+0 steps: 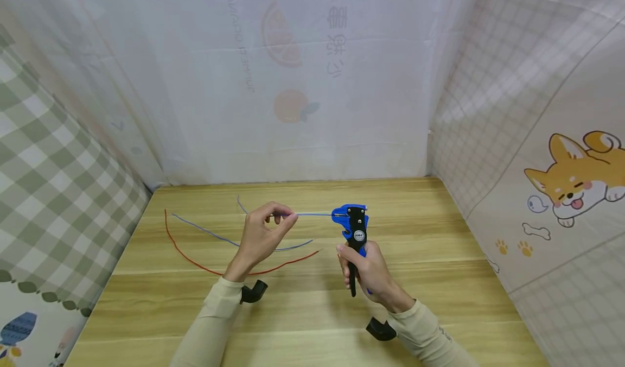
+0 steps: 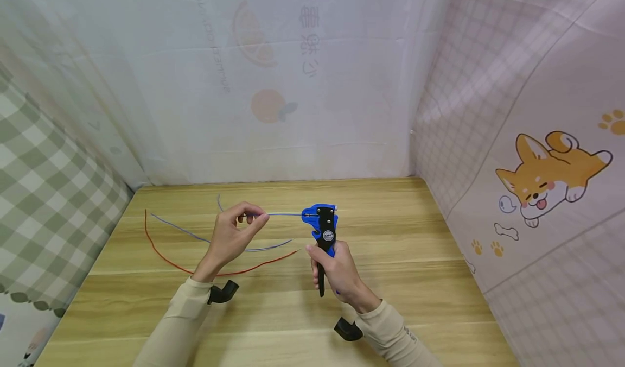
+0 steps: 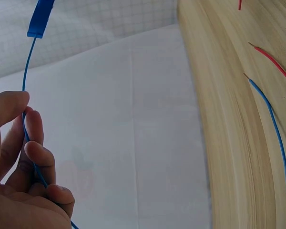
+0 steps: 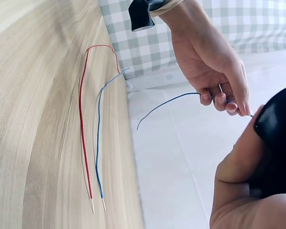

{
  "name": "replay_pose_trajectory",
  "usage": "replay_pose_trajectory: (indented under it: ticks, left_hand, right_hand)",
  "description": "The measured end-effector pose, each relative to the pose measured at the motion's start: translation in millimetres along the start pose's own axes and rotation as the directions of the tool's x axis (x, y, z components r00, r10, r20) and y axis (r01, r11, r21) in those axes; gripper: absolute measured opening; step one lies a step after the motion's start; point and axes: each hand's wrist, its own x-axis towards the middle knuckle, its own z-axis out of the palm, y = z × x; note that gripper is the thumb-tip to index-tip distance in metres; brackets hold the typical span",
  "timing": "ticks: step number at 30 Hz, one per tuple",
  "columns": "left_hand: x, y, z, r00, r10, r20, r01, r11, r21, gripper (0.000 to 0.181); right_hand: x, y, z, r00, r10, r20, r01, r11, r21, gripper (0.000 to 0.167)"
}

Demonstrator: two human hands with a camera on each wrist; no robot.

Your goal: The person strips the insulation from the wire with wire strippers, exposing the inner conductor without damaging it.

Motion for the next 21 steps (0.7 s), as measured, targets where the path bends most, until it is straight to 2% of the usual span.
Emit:
replay_pose_trajectory:
  ticks: [6,12,17,21]
  left_hand:
    - [0.5,-0.4,-0.3,1.000,-0.003,0.001,0.003,1.000,-0.005,0.006]
    - [1.2,-0.6,0.0,1.000,0.004,-0.005,-0.004,1.000,-0.010,0.007]
    - [1.4,-0.7,0.1,1.000,0.004,-0.003,-0.004,1.000,-0.011,0.006]
    - [1.5,-0.9,0.9,1.000,0.004,0.003,-0.004,1.000,-0.018,0.006]
  right_hand:
    - [0.9,1.6,-0.1,0.997,-0.046,0.054,0.044,0.999,0.032,0.041]
    - [0.4,1.5,1.5,0.998,-0.025,0.060,0.020,0.996,0.091,0.040]
    - [0.8,1.4,1.3,0.996,-0.047,0.076,0.040,0.995,0.091,0.049]
    - [1.1,3.4,2.2,0.995,-0.065,0.077,0.057,0.993,0.101,0.045]
